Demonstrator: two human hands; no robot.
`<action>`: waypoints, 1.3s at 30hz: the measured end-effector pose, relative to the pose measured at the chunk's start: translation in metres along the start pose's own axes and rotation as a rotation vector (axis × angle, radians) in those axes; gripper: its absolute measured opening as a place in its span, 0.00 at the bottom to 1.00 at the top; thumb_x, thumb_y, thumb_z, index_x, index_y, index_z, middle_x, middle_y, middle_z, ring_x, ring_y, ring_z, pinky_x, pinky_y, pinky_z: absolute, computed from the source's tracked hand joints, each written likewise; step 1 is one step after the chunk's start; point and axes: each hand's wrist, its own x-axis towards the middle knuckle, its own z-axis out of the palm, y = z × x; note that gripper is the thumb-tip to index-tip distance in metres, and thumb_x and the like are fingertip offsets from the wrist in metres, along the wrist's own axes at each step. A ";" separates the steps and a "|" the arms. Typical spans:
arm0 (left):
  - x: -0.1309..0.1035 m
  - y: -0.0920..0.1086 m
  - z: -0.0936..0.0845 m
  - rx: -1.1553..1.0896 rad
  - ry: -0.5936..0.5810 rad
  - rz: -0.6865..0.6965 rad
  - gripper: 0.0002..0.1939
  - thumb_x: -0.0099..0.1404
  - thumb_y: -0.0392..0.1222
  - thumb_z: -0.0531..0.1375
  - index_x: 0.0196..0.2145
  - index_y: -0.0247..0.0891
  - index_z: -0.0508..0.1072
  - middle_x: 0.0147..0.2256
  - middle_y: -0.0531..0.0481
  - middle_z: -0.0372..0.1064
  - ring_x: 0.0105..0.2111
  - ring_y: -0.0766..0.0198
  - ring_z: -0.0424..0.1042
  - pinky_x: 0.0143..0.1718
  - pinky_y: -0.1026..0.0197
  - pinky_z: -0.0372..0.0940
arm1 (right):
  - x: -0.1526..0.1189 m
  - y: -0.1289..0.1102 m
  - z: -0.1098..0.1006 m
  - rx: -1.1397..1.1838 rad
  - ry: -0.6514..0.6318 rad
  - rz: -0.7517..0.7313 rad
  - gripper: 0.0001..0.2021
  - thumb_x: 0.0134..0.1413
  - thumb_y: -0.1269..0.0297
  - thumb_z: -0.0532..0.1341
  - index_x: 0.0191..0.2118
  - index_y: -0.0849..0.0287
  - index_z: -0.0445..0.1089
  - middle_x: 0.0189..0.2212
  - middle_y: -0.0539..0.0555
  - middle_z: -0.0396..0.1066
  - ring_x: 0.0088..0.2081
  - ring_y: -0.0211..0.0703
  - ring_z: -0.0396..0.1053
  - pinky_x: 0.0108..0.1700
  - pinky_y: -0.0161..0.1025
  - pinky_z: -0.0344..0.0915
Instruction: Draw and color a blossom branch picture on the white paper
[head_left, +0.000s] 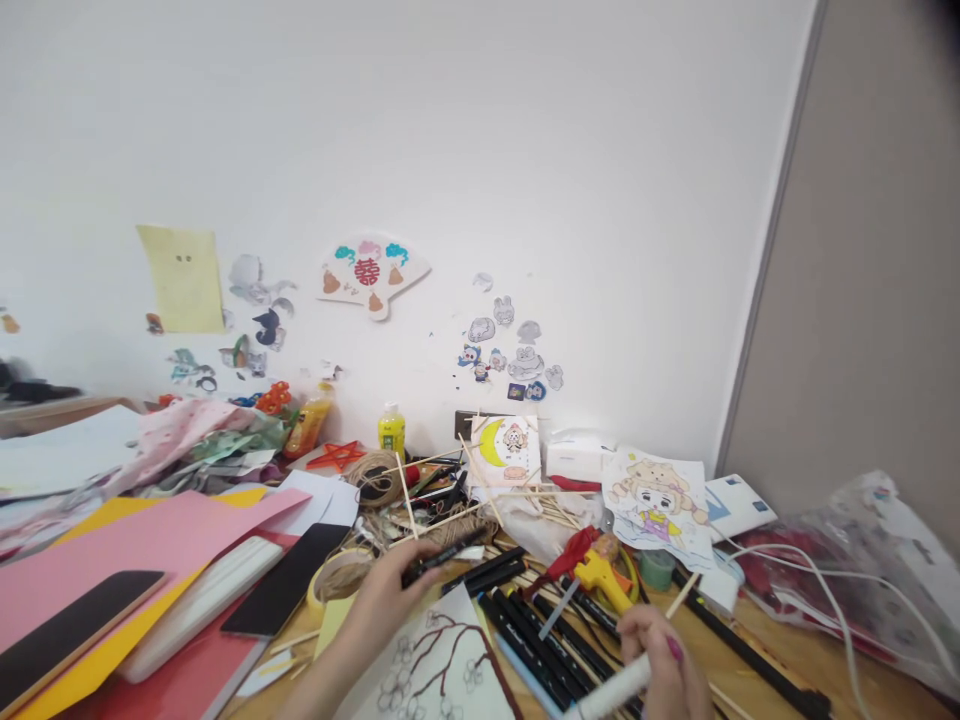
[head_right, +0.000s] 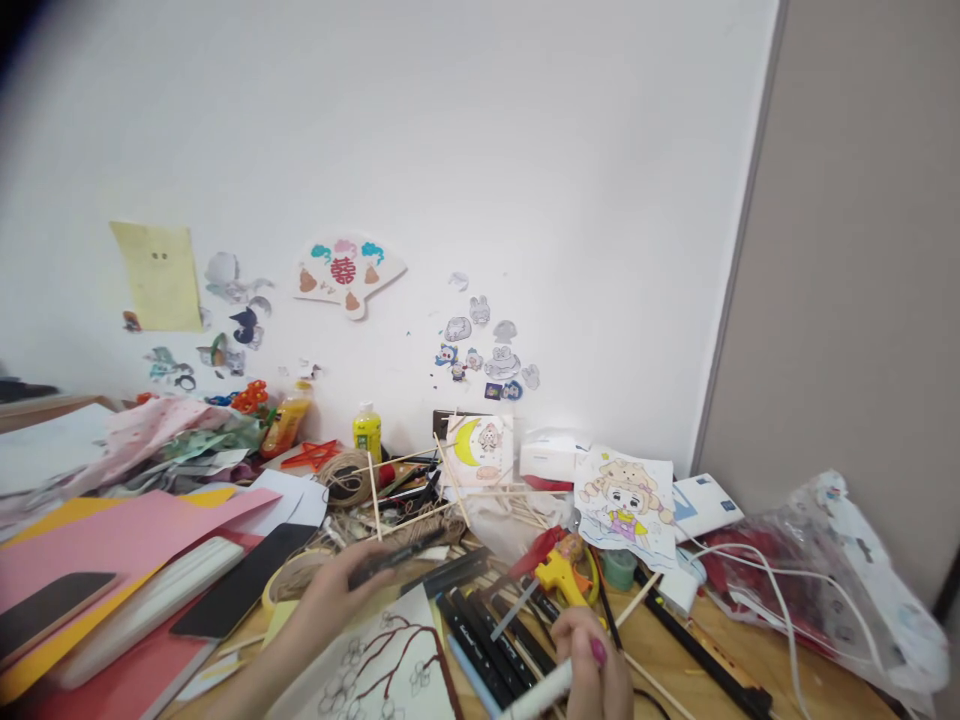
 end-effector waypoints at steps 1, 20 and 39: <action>0.003 -0.013 0.001 0.063 0.089 0.018 0.13 0.57 0.44 0.55 0.38 0.37 0.72 0.37 0.45 0.71 0.39 0.54 0.69 0.41 0.54 0.63 | 0.002 0.002 0.002 0.054 0.008 0.073 0.23 0.53 0.41 0.51 0.22 0.56 0.67 0.13 0.48 0.59 0.16 0.39 0.57 0.18 0.35 0.53; -0.038 0.048 0.035 -0.032 -0.051 0.198 0.08 0.62 0.43 0.54 0.36 0.39 0.69 0.34 0.45 0.69 0.35 0.58 0.66 0.36 0.58 0.63 | -0.003 0.003 0.025 0.396 -0.387 0.375 0.20 0.41 0.47 0.66 0.31 0.61 0.69 0.18 0.49 0.70 0.19 0.38 0.67 0.25 0.35 0.65; -0.037 0.043 0.041 0.107 -0.038 0.629 0.09 0.65 0.45 0.54 0.34 0.37 0.70 0.27 0.48 0.68 0.29 0.63 0.64 0.33 0.61 0.56 | -0.014 -0.011 0.032 0.556 -0.255 0.575 0.25 0.40 0.45 0.65 0.35 0.64 0.70 0.10 0.45 0.64 0.14 0.31 0.59 0.16 0.25 0.52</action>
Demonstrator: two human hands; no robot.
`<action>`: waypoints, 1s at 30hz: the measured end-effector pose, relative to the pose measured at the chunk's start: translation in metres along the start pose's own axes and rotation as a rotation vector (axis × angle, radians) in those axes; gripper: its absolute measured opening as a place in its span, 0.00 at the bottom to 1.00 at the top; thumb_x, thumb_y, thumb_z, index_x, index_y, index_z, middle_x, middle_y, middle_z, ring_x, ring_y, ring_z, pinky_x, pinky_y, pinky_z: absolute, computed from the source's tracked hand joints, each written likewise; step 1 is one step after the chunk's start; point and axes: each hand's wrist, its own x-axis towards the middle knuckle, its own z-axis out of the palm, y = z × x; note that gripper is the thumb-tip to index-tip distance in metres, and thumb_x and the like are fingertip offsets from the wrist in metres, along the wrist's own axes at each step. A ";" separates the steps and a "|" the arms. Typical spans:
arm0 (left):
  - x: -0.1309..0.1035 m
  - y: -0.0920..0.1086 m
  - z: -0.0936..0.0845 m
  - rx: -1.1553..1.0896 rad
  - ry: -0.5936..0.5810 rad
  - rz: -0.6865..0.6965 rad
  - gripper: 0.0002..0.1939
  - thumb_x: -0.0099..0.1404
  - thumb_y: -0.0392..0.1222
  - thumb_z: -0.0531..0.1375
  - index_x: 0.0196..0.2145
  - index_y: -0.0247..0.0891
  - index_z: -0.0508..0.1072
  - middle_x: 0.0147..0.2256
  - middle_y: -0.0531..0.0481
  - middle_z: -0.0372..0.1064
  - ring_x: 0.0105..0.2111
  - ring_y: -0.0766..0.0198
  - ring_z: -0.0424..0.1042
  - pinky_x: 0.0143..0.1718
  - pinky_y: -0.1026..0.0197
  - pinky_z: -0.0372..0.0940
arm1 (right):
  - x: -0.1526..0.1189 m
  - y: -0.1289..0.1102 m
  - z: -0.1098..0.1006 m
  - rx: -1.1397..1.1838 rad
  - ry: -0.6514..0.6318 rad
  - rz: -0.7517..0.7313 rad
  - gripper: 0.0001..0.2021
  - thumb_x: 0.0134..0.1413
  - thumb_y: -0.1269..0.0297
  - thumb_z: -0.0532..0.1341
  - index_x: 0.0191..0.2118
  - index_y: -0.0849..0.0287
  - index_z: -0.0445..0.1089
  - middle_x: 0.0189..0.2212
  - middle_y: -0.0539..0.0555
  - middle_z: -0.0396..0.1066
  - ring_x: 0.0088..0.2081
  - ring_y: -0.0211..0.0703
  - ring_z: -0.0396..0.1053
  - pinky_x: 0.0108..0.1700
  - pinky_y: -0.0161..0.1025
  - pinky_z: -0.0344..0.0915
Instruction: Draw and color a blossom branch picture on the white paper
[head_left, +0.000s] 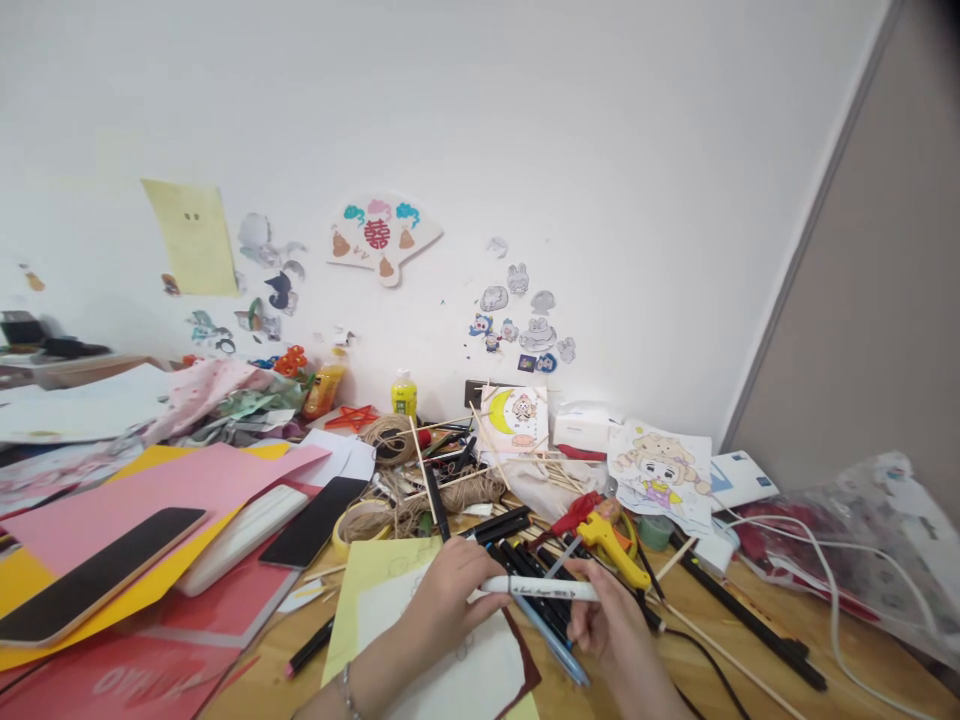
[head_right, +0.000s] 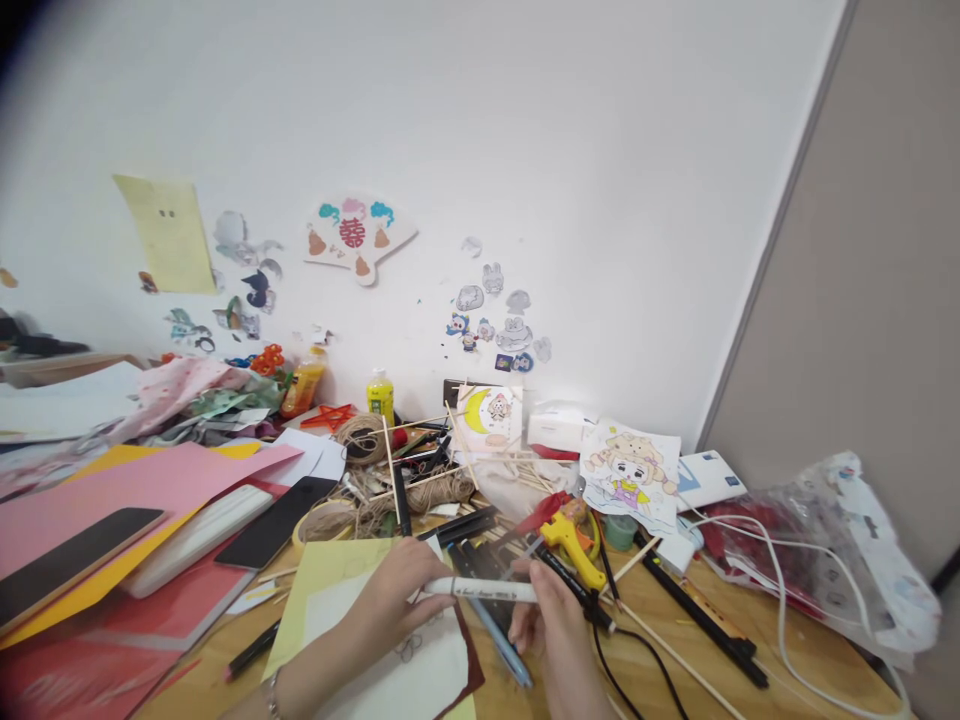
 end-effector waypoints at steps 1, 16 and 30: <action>0.000 -0.001 0.001 0.005 -0.002 0.005 0.10 0.65 0.46 0.54 0.34 0.37 0.70 0.26 0.49 0.68 0.29 0.63 0.64 0.32 0.61 0.56 | -0.001 -0.001 0.001 0.008 -0.018 0.005 0.24 0.40 0.45 0.66 0.34 0.64 0.70 0.11 0.46 0.64 0.14 0.31 0.59 0.16 0.25 0.52; -0.006 0.009 0.013 0.060 -0.219 -0.144 0.13 0.70 0.43 0.45 0.44 0.38 0.66 0.36 0.45 0.69 0.36 0.61 0.68 0.37 0.61 0.63 | 0.005 0.020 0.002 -0.013 -0.125 0.032 0.24 0.41 0.44 0.65 0.33 0.64 0.69 0.12 0.48 0.67 0.13 0.30 0.59 0.16 0.26 0.53; -0.001 0.010 0.005 -0.150 -0.345 -0.228 0.17 0.69 0.50 0.44 0.38 0.41 0.69 0.32 0.51 0.71 0.32 0.65 0.68 0.34 0.67 0.57 | 0.004 0.017 -0.002 -0.037 -0.180 0.000 0.21 0.43 0.47 0.66 0.31 0.63 0.69 0.11 0.47 0.66 0.15 0.32 0.60 0.19 0.28 0.54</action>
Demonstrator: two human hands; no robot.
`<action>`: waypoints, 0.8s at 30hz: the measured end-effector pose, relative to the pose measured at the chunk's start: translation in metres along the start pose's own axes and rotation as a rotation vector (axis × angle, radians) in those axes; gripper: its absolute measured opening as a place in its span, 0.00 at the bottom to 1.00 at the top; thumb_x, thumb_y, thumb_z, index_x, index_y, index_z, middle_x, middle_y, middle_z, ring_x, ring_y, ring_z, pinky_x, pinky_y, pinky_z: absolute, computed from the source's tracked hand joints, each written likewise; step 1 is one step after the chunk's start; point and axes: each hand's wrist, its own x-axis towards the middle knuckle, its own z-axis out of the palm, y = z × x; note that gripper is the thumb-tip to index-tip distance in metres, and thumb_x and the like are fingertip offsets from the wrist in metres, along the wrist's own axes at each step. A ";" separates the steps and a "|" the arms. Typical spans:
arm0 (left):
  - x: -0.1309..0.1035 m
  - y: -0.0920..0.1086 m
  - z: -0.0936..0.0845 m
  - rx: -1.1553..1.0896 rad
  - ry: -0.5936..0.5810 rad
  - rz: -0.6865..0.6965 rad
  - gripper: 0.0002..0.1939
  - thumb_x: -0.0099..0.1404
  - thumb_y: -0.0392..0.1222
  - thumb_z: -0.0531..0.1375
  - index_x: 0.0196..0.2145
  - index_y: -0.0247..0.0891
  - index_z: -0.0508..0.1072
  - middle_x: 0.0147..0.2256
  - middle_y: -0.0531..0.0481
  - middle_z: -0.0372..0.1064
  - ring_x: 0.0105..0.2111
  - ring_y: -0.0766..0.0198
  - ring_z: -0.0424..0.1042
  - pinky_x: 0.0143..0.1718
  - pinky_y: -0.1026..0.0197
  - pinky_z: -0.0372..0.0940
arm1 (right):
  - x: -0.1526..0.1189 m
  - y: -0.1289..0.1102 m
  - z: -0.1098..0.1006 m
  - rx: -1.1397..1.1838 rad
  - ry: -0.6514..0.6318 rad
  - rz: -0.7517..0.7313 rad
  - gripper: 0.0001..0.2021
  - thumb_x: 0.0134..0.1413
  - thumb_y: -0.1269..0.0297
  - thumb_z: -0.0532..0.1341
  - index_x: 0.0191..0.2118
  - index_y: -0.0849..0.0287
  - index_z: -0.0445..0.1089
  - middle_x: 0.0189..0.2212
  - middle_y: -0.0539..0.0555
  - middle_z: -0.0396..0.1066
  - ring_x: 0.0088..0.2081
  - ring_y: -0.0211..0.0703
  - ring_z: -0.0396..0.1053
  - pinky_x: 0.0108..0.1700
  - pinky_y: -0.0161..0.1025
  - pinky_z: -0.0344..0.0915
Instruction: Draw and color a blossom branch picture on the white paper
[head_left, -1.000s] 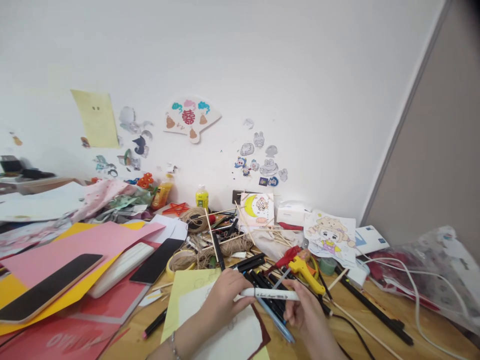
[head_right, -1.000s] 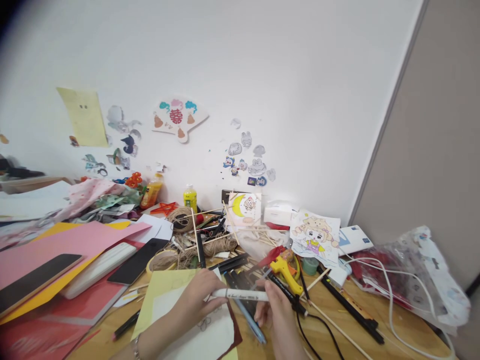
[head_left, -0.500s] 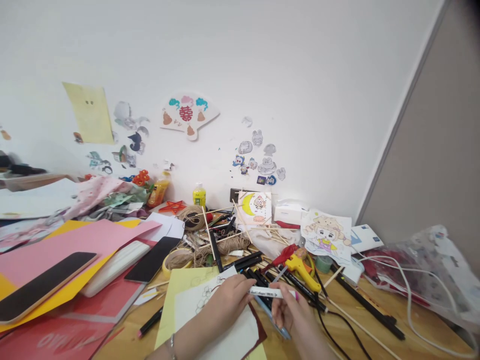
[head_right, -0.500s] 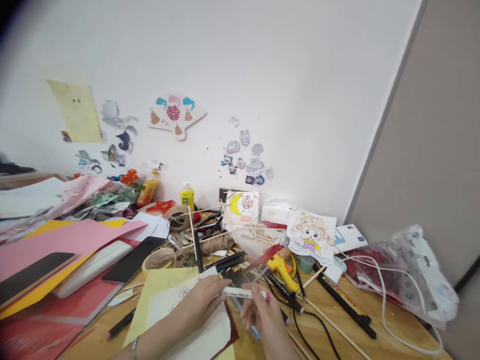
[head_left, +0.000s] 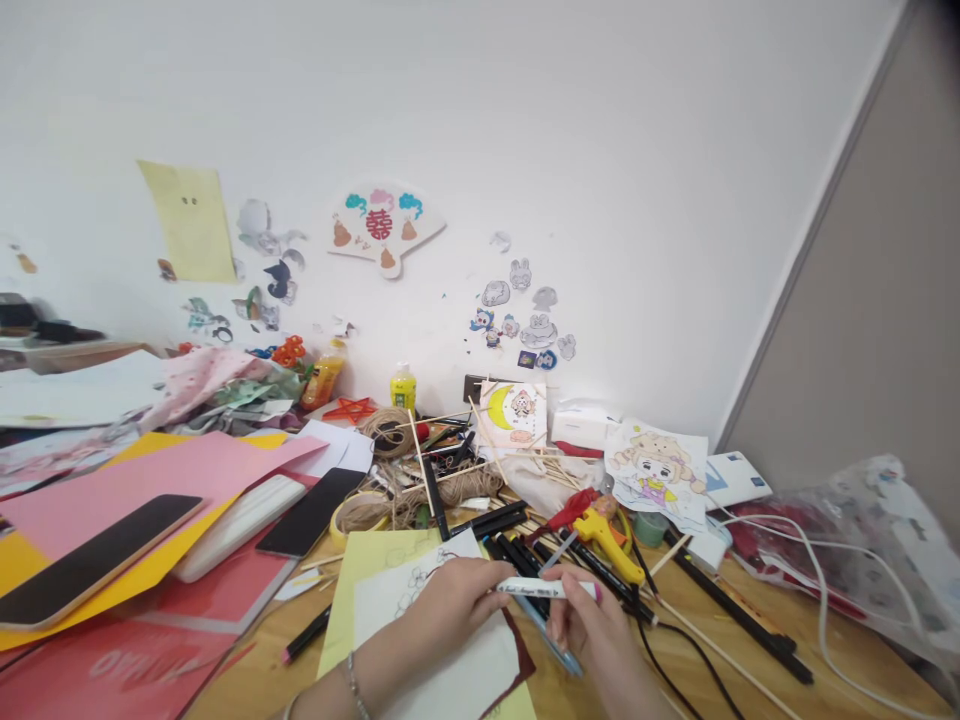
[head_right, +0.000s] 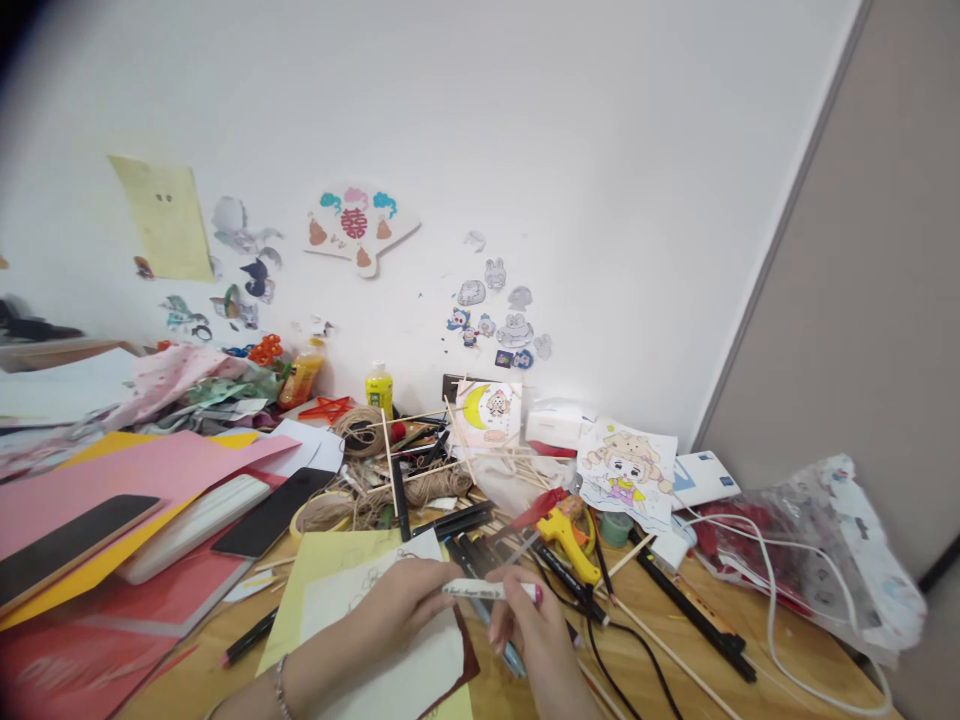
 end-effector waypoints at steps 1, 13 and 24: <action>0.001 0.001 -0.001 -0.027 -0.003 -0.009 0.17 0.69 0.50 0.45 0.38 0.41 0.69 0.33 0.52 0.71 0.32 0.65 0.69 0.34 0.67 0.57 | 0.001 0.000 -0.001 0.004 0.000 0.011 0.22 0.42 0.47 0.66 0.32 0.63 0.70 0.11 0.47 0.66 0.15 0.32 0.60 0.18 0.28 0.54; -0.001 -0.013 -0.031 0.204 -0.083 -0.232 0.23 0.62 0.55 0.55 0.50 0.41 0.66 0.35 0.48 0.73 0.35 0.57 0.71 0.34 0.63 0.60 | 0.001 0.002 -0.006 -0.039 -0.108 0.019 0.18 0.46 0.49 0.63 0.35 0.61 0.71 0.24 0.54 0.74 0.20 0.37 0.65 0.23 0.33 0.60; -0.012 -0.039 -0.046 0.445 -0.087 -0.566 0.10 0.55 0.42 0.58 0.31 0.33 0.73 0.34 0.39 0.69 0.34 0.53 0.70 0.35 0.58 0.61 | -0.014 -0.003 -0.004 -0.664 -0.332 -0.236 0.15 0.52 0.56 0.61 0.44 0.53 0.73 0.42 0.58 0.74 0.43 0.52 0.69 0.47 0.44 0.63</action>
